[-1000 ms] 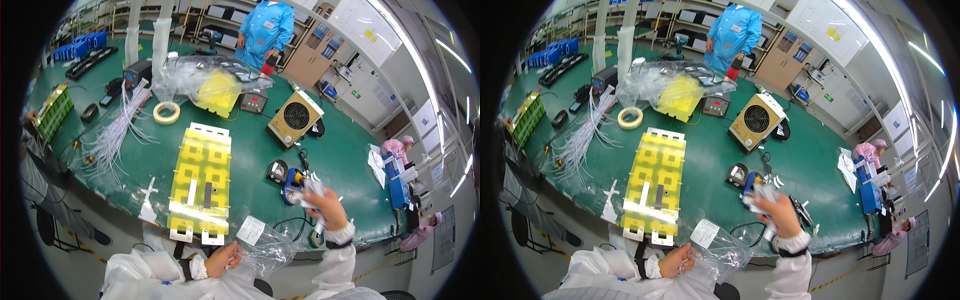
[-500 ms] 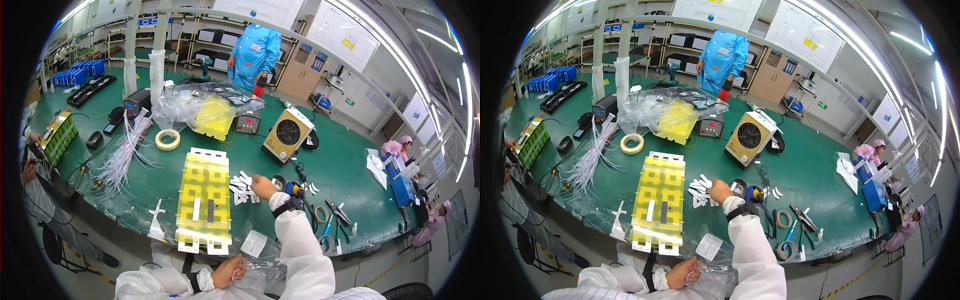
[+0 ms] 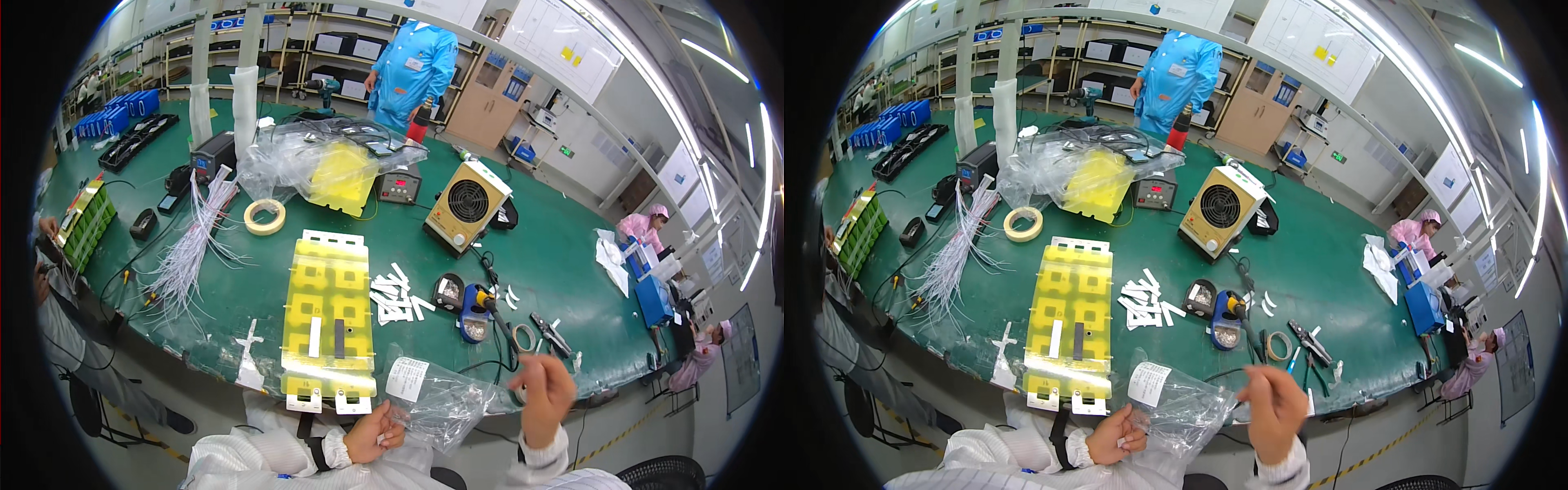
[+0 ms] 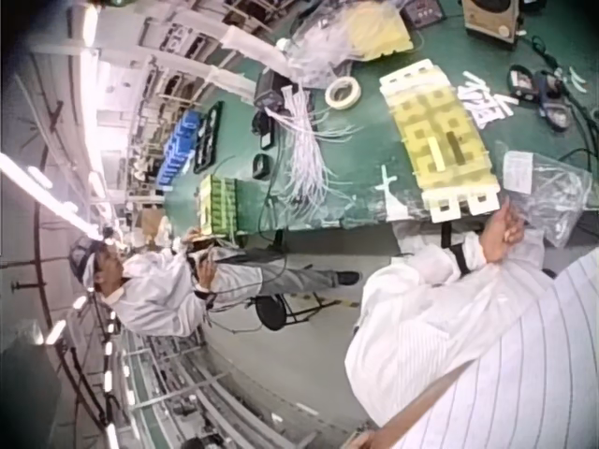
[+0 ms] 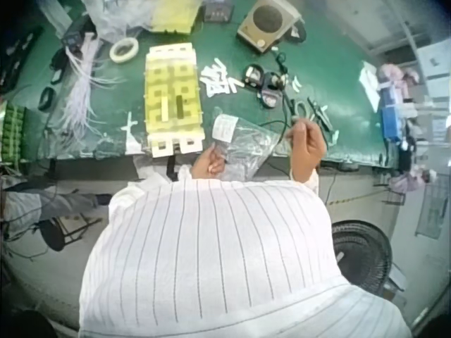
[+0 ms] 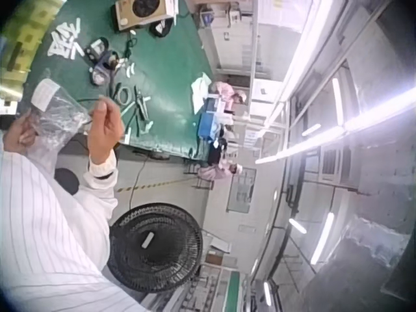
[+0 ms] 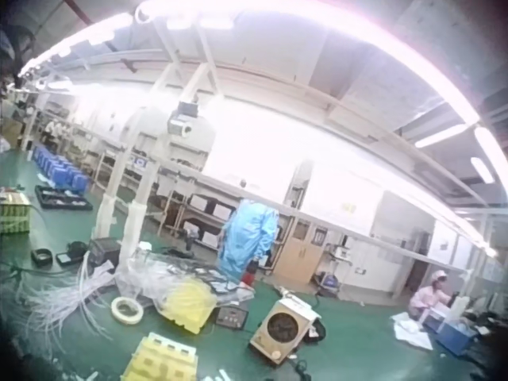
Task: Assembling electronic components and battery packs at an industrial workstation.
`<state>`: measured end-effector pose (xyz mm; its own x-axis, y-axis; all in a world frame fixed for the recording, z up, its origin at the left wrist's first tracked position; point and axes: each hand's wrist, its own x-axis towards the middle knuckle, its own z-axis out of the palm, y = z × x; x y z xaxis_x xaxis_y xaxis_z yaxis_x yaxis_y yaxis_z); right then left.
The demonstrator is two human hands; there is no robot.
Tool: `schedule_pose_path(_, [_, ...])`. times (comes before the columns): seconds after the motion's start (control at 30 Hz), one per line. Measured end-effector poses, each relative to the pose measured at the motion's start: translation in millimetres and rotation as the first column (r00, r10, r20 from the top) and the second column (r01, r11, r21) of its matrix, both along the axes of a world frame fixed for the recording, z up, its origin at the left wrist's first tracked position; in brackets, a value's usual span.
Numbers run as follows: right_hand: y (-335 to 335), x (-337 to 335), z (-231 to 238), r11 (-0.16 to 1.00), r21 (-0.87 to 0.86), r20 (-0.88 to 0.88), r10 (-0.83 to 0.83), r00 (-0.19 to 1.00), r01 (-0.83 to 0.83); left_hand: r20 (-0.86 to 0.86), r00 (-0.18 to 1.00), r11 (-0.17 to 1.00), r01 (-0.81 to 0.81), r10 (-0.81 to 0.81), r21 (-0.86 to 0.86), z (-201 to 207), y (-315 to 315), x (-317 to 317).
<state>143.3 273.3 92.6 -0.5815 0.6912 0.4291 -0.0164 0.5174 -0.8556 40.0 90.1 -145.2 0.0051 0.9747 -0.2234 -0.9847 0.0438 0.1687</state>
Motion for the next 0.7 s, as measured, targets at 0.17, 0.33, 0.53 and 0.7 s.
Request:
schedule_pose_path(0.17, [-20,69,-16,0.986,0.127,0.333,-0.142,0.932,0.105,0.040,0.999,0.999,0.024,-0.022,-0.047,8,4,-3])
schedule_pose_path(0.33, [-23,70,-39,0.929,0.329,0.438,0.007,0.899,-0.168,0.064,0.998,0.998,0.019,-0.023,0.056,0,10,-3])
schedule_pose_path(0.53, [-25,59,-78,0.890,0.355,0.390,0.137,0.911,-0.286,-0.160,0.974,0.982,0.141,-0.161,-0.129,22,31,-2])
schedule_pose_path(0.7, [-33,53,-71,0.856,0.316,0.322,0.309,0.895,-0.409,-0.081,0.978,0.979,0.197,-0.193,0.045,22,29,0])
